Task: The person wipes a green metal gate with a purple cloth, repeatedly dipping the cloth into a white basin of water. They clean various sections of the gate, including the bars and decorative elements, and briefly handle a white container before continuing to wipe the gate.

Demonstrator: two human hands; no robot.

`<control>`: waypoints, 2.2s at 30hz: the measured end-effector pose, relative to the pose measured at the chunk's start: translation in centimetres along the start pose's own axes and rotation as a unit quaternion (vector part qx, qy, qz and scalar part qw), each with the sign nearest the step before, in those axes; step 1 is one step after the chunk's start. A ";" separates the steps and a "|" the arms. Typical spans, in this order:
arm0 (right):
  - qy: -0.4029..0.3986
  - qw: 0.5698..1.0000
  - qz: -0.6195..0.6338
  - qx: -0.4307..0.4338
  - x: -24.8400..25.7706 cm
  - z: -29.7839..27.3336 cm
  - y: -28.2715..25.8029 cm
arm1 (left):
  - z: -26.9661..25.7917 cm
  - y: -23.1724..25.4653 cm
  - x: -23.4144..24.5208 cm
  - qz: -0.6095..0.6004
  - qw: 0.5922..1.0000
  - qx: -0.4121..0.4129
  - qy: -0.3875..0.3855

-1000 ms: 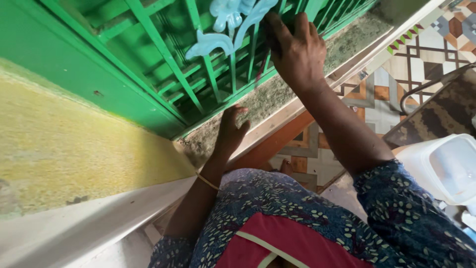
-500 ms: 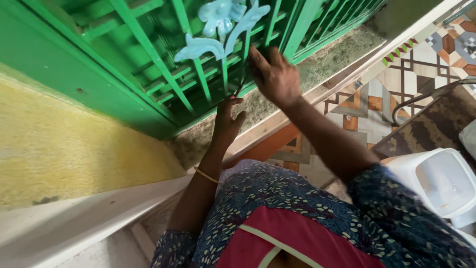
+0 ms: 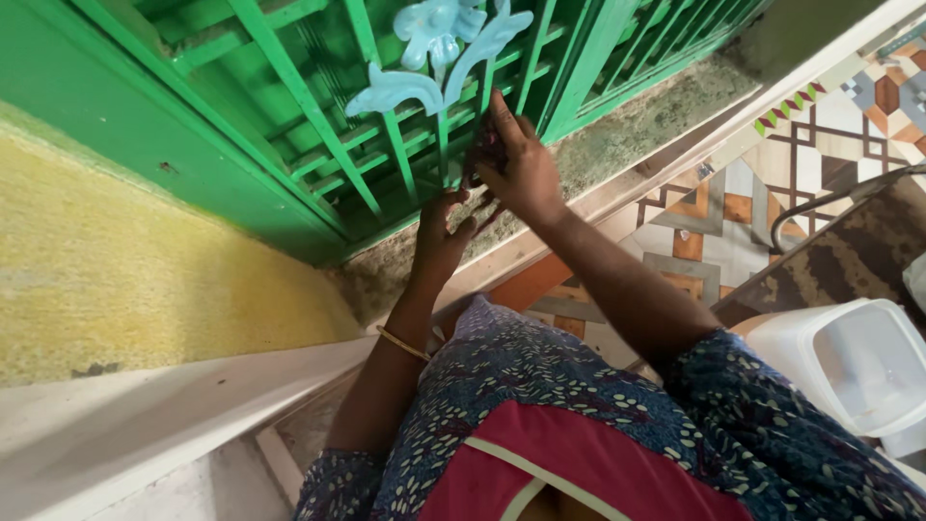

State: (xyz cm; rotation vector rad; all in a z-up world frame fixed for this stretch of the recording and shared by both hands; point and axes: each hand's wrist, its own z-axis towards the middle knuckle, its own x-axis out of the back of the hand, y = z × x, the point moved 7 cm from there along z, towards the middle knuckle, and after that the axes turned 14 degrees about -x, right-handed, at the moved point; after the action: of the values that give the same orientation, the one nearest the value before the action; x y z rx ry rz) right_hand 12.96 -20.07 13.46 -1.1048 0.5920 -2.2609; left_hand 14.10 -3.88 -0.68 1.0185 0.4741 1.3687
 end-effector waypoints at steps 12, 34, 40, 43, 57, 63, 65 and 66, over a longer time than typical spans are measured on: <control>-0.054 0.980 0.165 -0.094 -0.7 0.1 1.7 | -0.5 -0.1 1.1 0.033 0.999 0.017 -0.035; -0.132 0.608 0.659 -0.423 -1.5 -11.0 6.4 | -1.5 3.3 -4.4 -0.308 0.941 0.135 -0.043; -0.111 0.626 0.646 -0.423 3.5 -13.3 9.2 | -0.4 5.7 -10.8 -0.238 0.961 0.021 -0.140; -0.096 0.647 0.636 -0.411 7.4 -14.0 11.7 | 1.3 7.0 -15.5 -0.158 0.973 -0.023 -0.166; 0.149 0.830 0.228 -0.486 30.9 -28.7 40.2 | 1.1 10.0 -48.9 -0.310 0.900 0.130 -0.277; 0.159 0.744 -0.224 -0.609 40.0 -39.9 47.9 | 0.1 9.2 -57.9 -0.305 0.887 0.167 -0.304; 0.123 0.707 -0.362 -0.595 41.2 -42.2 49.8 | -0.7 8.8 -60.0 -0.290 0.882 0.192 -0.319; 0.078 0.694 -0.340 -0.630 41.2 -43.8 51.6 | -0.8 8.7 -61.0 -0.283 0.880 0.202 -0.325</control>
State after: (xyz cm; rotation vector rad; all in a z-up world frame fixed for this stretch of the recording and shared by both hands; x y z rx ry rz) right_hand -29.17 -79.06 -18.62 -1.9635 2.3736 -2.3954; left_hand -3.62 -62.10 -10.59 1.4564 0.4973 0.3575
